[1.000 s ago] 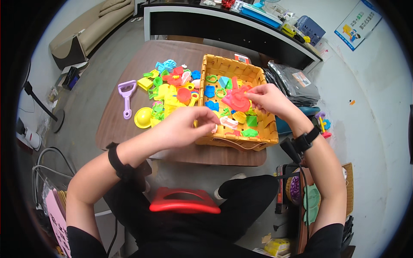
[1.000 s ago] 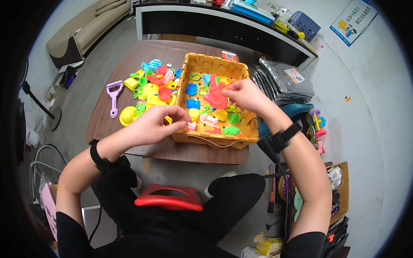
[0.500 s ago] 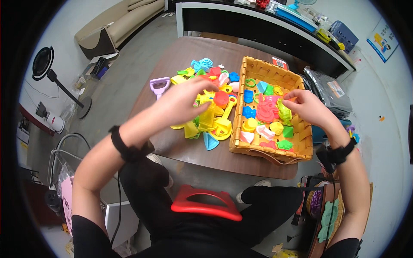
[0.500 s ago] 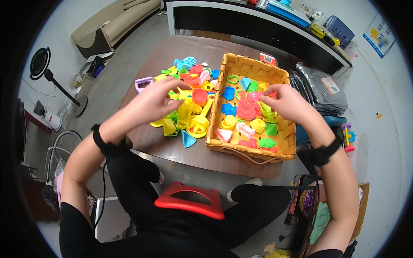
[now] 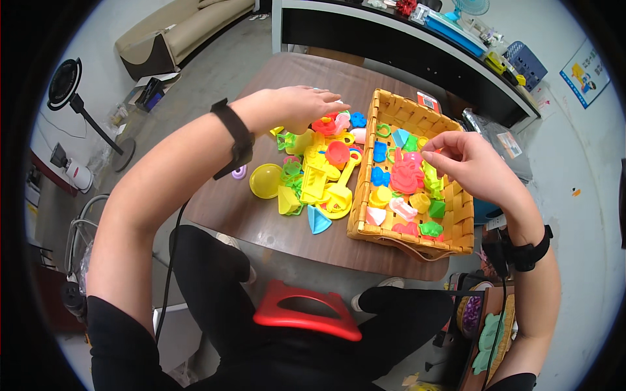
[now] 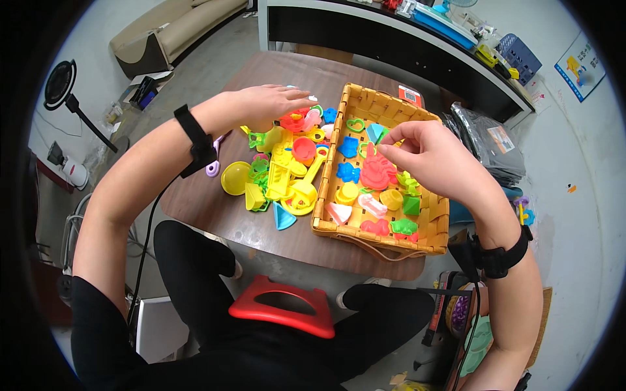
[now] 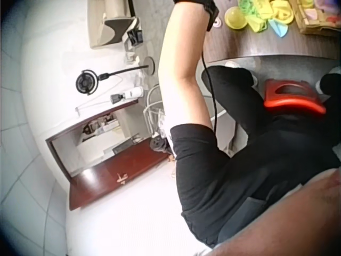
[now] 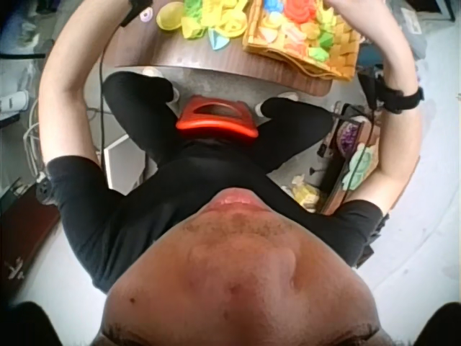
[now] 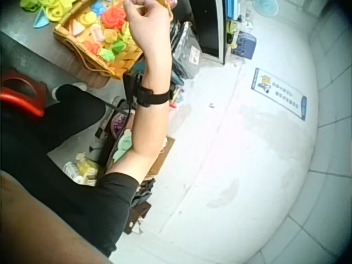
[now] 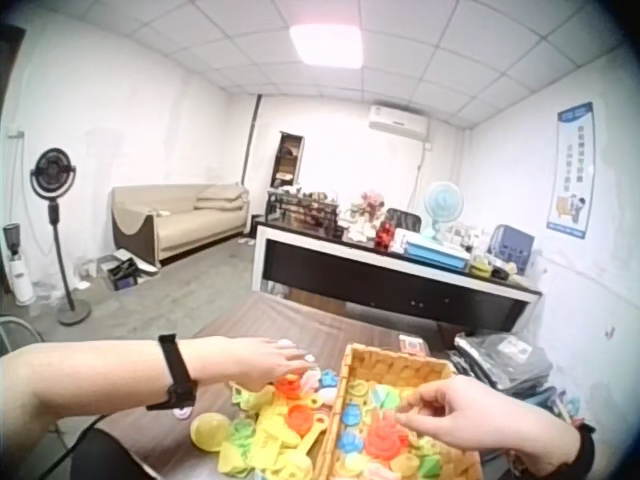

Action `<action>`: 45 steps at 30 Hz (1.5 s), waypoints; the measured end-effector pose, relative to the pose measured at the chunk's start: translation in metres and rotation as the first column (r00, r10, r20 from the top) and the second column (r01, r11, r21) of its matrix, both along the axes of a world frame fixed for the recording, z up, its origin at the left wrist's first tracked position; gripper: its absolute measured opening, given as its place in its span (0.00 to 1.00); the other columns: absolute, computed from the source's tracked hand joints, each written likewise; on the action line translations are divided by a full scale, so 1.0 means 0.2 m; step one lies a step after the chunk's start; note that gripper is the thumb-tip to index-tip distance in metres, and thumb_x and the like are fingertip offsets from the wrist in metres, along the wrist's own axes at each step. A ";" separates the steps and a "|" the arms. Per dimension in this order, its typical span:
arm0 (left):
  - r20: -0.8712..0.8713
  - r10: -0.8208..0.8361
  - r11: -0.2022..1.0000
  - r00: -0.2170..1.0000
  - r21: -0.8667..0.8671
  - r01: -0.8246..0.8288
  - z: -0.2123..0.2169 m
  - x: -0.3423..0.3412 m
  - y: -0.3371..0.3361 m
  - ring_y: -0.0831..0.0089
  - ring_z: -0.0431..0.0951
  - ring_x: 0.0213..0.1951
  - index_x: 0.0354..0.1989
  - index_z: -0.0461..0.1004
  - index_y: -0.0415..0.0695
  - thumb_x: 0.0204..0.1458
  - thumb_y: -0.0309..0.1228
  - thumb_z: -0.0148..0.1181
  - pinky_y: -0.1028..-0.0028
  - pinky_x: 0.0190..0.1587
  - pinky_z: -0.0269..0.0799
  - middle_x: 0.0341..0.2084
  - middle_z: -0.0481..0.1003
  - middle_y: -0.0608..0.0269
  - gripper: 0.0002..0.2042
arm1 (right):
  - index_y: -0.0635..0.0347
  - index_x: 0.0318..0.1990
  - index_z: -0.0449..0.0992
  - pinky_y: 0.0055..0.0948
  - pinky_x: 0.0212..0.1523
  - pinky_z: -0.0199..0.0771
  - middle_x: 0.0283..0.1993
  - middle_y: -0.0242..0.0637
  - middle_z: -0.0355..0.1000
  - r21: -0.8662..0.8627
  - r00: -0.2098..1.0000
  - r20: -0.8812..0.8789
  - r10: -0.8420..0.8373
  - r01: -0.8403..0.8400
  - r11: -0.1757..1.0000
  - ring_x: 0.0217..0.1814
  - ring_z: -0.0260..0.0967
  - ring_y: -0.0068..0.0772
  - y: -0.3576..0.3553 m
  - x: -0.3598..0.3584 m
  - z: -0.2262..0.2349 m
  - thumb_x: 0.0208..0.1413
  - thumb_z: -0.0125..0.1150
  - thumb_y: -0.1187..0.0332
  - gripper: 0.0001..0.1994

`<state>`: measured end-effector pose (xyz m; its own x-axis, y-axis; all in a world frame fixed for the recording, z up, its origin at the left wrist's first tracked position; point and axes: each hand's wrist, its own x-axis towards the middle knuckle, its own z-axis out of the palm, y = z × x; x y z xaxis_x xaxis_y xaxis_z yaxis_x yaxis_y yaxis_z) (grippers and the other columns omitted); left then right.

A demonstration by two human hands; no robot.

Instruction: The recorder is sorting various colorful plastic sand molds and toys from a table into a woven yellow basket.

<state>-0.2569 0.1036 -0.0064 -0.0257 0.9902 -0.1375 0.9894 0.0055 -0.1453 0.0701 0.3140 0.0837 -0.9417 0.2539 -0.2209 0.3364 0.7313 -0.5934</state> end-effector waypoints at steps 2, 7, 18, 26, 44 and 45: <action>-0.011 -0.020 0.999 1.000 -0.048 0.019 0.03 0.01 0.07 0.44 0.63 0.79 0.86 0.51 0.54 0.44 0.13 0.71 0.49 0.78 0.66 0.80 0.60 0.49 0.57 | 0.68 0.50 0.85 0.25 0.37 0.74 0.32 0.28 0.77 -0.002 1.000 0.002 -0.006 0.006 1.000 0.33 0.71 0.17 0.03 -0.02 -0.02 0.71 0.68 0.61 0.16; -0.050 0.078 0.960 0.996 -0.265 -0.089 0.05 0.02 0.25 0.48 0.64 0.79 0.87 0.45 0.64 0.43 0.21 0.81 0.51 0.73 0.72 0.82 0.58 0.53 0.64 | 0.68 0.51 0.84 0.24 0.39 0.75 0.34 0.27 0.78 -0.001 0.999 0.012 -0.032 0.032 0.999 0.35 0.72 0.16 0.14 -0.05 -0.09 0.72 0.67 0.62 0.15; 0.147 0.073 0.985 0.986 -0.167 -0.048 -0.25 -0.11 0.42 0.41 0.78 0.63 0.72 0.66 0.52 0.52 0.24 0.75 0.52 0.63 0.79 0.69 0.68 0.49 0.38 | 0.68 0.52 0.84 0.23 0.41 0.76 0.36 0.27 0.79 -0.044 0.995 0.026 -0.093 0.094 0.995 0.36 0.73 0.16 0.35 -0.07 -0.34 0.72 0.67 0.63 0.15; 0.067 -0.123 0.992 0.990 -0.001 0.123 -0.28 -0.16 0.38 0.44 0.82 0.57 0.68 0.70 0.49 0.59 0.32 0.71 0.53 0.58 0.82 0.66 0.71 0.50 0.28 | 0.67 0.50 0.85 0.23 0.40 0.75 0.36 0.26 0.79 -0.035 0.996 -0.010 -0.089 0.089 0.995 0.36 0.73 0.15 0.36 -0.05 -0.37 0.72 0.68 0.63 0.13; 0.022 0.026 0.995 0.999 0.095 -0.028 -0.28 -0.13 0.47 0.47 0.83 0.56 0.55 0.75 0.42 0.54 0.29 0.74 0.55 0.57 0.81 0.52 0.81 0.51 0.21 | 0.67 0.50 0.85 0.22 0.40 0.75 0.35 0.26 0.79 -0.081 0.992 -0.060 -0.113 0.108 0.991 0.36 0.73 0.15 0.34 0.11 -0.34 0.73 0.67 0.64 0.12; 0.117 -0.011 0.986 0.993 0.166 -0.008 -0.26 -0.18 0.41 0.46 0.82 0.56 0.55 0.74 0.43 0.53 0.27 0.74 0.54 0.57 0.80 0.52 0.80 0.50 0.21 | 0.67 0.50 0.85 0.22 0.41 0.75 0.35 0.26 0.79 -0.082 0.992 -0.058 -0.114 0.110 0.991 0.37 0.73 0.15 0.34 0.12 -0.33 0.73 0.67 0.64 0.12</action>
